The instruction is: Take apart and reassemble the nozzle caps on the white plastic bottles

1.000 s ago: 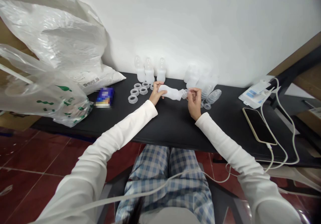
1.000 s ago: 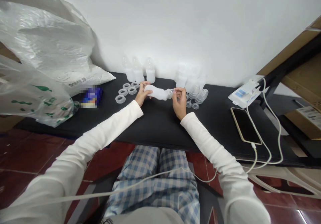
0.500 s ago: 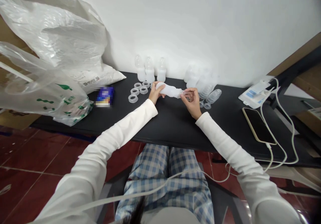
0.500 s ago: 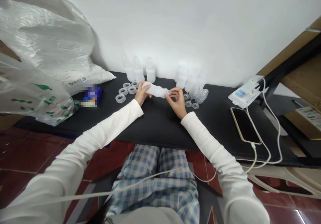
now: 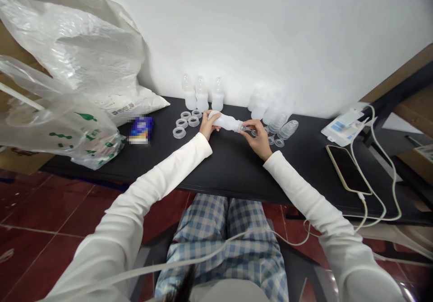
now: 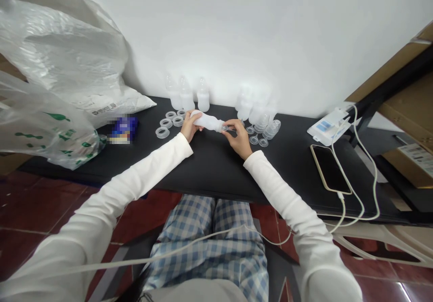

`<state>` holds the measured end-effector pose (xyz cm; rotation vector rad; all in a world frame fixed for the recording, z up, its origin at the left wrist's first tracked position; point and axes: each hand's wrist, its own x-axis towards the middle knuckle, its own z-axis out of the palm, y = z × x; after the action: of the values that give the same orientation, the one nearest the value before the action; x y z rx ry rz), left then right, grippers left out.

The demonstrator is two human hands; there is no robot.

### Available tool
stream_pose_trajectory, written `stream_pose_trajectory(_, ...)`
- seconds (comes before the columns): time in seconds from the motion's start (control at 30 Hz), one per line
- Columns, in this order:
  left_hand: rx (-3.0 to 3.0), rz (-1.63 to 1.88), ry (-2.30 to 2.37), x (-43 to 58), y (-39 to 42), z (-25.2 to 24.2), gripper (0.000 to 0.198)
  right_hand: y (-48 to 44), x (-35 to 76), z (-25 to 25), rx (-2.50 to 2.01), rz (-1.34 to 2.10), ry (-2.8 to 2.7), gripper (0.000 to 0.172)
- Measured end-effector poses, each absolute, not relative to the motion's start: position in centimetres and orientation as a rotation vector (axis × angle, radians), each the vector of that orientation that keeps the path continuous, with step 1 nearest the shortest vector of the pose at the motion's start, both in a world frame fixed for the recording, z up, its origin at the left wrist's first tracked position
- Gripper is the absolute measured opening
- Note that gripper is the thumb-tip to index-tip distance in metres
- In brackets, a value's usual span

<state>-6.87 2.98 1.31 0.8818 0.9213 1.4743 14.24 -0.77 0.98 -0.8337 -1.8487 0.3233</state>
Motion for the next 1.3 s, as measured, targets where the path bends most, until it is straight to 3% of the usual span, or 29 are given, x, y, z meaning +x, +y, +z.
stream_pose_trajectory(0.23,0.873,1.444,0.938,-6.88,2.89,1.38,0.043,-0.68,14.55,1.15,-0.762,0.148,-1.983,0.011)
stream_pose_trajectory(0.47,0.958,1.457,0.921,-6.89,2.74,1.43,0.046,-0.83,14.56,0.68,-0.952,0.307,-1.878,0.042)
stream_pose_trajectory(0.57,1.005,1.477,0.909,-6.82,2.76,1.3,0.047,-1.04,14.33,0.51,-0.994,0.424,-1.858,0.047)
stream_pose_trajectory(0.8,1.038,1.498,0.93,-6.69,2.89,0.87,0.049,-1.53,14.12,0.85,-1.008,0.549,-1.867,0.042)
stream_pose_trajectory(1.3,0.951,1.56,0.927,-6.77,2.78,1.22,0.049,-0.76,14.53,0.94,-1.015,0.187,-1.979,0.044)
